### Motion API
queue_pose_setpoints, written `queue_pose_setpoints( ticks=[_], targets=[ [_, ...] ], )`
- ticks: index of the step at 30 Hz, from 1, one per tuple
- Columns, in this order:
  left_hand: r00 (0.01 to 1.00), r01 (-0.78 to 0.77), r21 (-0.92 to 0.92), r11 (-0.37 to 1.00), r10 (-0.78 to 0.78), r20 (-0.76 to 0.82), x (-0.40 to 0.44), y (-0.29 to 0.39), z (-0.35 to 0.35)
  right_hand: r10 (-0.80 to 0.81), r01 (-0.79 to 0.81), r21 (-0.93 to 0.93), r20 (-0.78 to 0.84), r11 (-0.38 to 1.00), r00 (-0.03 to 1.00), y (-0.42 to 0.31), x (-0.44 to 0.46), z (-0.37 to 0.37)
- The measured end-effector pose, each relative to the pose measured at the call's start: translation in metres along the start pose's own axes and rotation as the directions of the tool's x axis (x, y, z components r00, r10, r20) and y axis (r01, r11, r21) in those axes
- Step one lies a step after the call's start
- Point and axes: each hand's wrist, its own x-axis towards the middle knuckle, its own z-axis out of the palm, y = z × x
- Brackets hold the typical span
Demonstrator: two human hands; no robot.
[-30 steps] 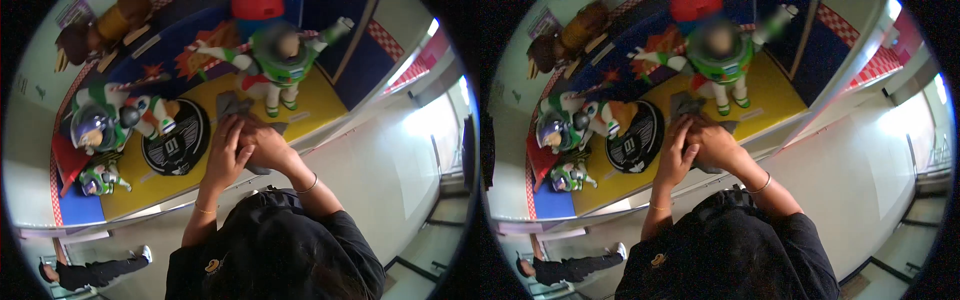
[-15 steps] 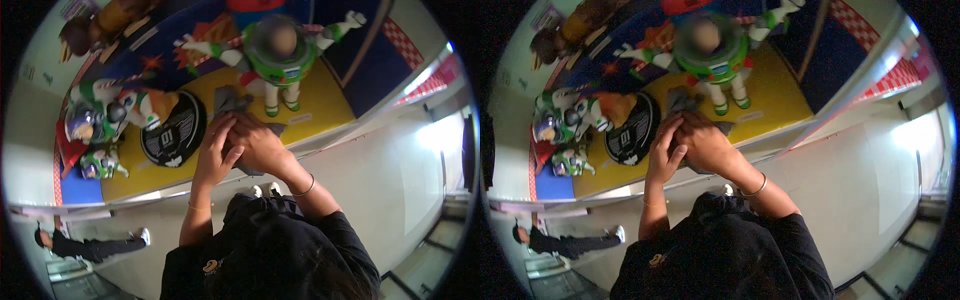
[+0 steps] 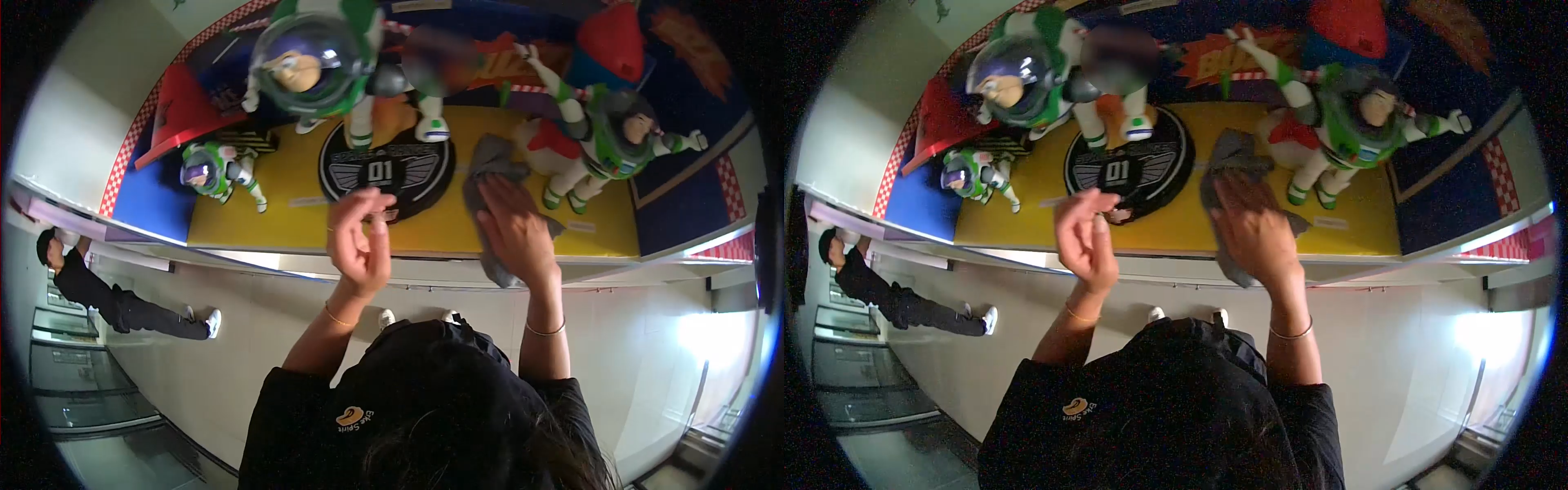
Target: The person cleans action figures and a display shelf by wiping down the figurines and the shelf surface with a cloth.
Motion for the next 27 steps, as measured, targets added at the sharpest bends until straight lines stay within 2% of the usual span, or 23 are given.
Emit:
queue_pose_setpoints(
  ticks=[2, 4, 6, 9, 12, 14, 15, 19, 20, 24, 27],
  targets=[
    [1.000, 0.004, 0.039, 0.999, -0.003, -0.028, 0.011, -0.008, -0.026, 0.023, -0.023, -0.014, -0.008, 1.000, 1.000, 0.001, -0.001, 0.004],
    [0.978, 0.179, 0.009, 0.984, -0.177, -0.110, 0.022, -0.016, -0.049, 0.048, -0.049, -0.035, -0.020, 0.998, 0.999, 0.002, -0.001, 0.006],
    [0.962, 0.266, 0.036, 0.963, -0.263, -0.081, 0.036, -0.029, -0.071, 0.064, -0.064, -0.047, -0.009, 0.997, 0.998, 0.000, 0.003, 0.006],
    [0.947, 0.317, 0.004, 0.949, -0.316, -0.052, 0.065, -0.048, -0.088, 0.141, -0.140, -0.072, 0.016, 0.988, 0.990, -0.003, 0.003, 0.007],
    [0.936, 0.348, -0.013, 0.937, -0.347, 0.063, 0.098, -0.073, -0.096, 0.146, -0.142, -0.103, 0.029, 0.985, 0.989, -0.001, 0.003, 0.008],
    [0.842, 0.486, -0.095, 0.869, -0.436, 0.318, 0.117, -0.096, -0.096, 0.144, -0.138, -0.127, 0.046, 0.982, 0.988, 0.001, 0.004, 0.011],
    [0.839, 0.488, -0.106, 0.867, -0.432, 0.332, 0.122, -0.100, -0.094, 0.160, -0.153, -0.137, 0.042, 0.979, 0.986, 0.001, 0.004, 0.013],
    [0.733, 0.532, -0.170, 0.830, -0.350, 0.583, 0.148, -0.098, -0.083, 0.125, -0.116, -0.192, 0.040, 0.975, 0.991, 0.007, 0.003, 0.017],
    [0.732, 0.531, -0.181, 0.828, -0.340, 0.591, 0.155, -0.096, -0.081, 0.136, -0.126, -0.203, 0.036, 0.971, 0.990, 0.007, 0.004, 0.018],
    [0.480, 0.531, 0.096, 0.842, -0.392, 0.785, 0.175, -0.090, -0.078, 0.125, -0.116, -0.226, 0.023, 0.967, 0.992, 0.005, 0.004, 0.019],
    [0.536, 0.529, 0.080, 0.845, -0.406, 0.740, 0.164, -0.108, -0.071, 0.180, -0.167, -0.238, 0.034, 0.957, 0.983, 0.002, 0.006, 0.018]
  ],
)
